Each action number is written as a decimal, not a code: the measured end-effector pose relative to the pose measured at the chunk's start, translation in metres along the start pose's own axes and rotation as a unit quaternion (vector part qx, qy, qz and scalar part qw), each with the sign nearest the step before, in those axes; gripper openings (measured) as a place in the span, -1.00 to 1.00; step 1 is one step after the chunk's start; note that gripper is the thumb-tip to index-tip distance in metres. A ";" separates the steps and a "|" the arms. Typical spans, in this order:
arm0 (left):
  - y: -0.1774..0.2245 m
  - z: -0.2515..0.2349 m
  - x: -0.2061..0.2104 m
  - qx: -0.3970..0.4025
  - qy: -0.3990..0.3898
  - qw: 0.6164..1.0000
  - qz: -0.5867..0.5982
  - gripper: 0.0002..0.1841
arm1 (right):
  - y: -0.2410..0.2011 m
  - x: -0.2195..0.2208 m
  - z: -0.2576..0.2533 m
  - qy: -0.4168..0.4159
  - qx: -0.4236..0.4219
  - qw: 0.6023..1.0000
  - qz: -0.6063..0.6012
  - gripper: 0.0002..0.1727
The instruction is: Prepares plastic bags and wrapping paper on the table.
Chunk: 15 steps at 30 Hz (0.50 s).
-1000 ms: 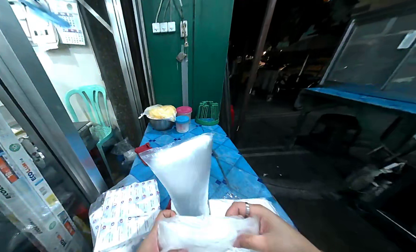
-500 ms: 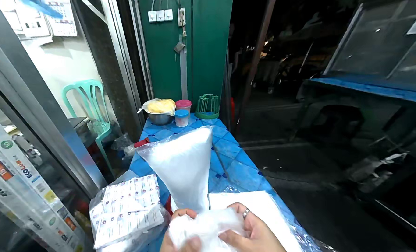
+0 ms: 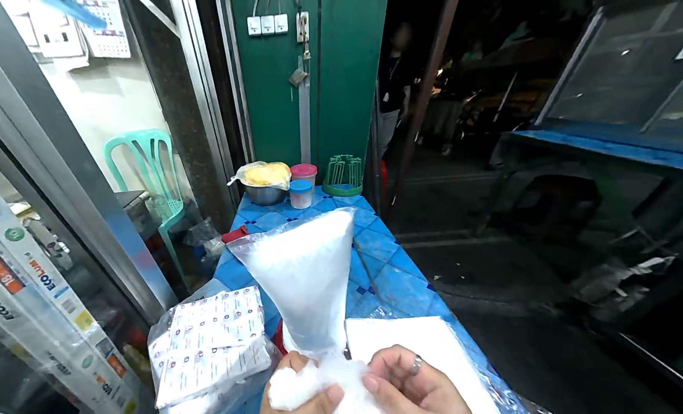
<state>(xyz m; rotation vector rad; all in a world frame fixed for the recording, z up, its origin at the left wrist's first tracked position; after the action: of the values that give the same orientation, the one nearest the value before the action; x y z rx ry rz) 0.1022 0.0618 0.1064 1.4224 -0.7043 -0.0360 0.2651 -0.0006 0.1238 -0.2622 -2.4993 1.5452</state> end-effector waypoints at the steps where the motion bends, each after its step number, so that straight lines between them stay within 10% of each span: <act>1: -0.001 -0.002 -0.001 0.006 -0.005 1.000 0.003 -0.68 | -0.001 0.000 0.000 0.007 -0.011 1.000 0.000 -0.80; 15: -0.004 -0.009 -0.008 0.074 -0.157 0.985 -0.002 -0.86 | -0.004 -0.002 -0.005 0.054 -0.086 0.994 0.042 -0.78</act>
<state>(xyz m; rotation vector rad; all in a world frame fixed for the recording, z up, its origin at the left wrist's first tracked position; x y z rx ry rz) 0.1013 0.0730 0.0995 1.5781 -0.9796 -0.2181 0.2681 0.0017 0.1293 -0.4702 -2.5675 1.3061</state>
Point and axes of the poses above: each hand's wrist, its own z-axis away from the middle knuckle, its own x-axis out of the palm, y = z × x, the point moved 2 cm from there along -z, towards the middle knuckle, and after that the axes turned 12 degrees about -x, right-handed, at the moved point
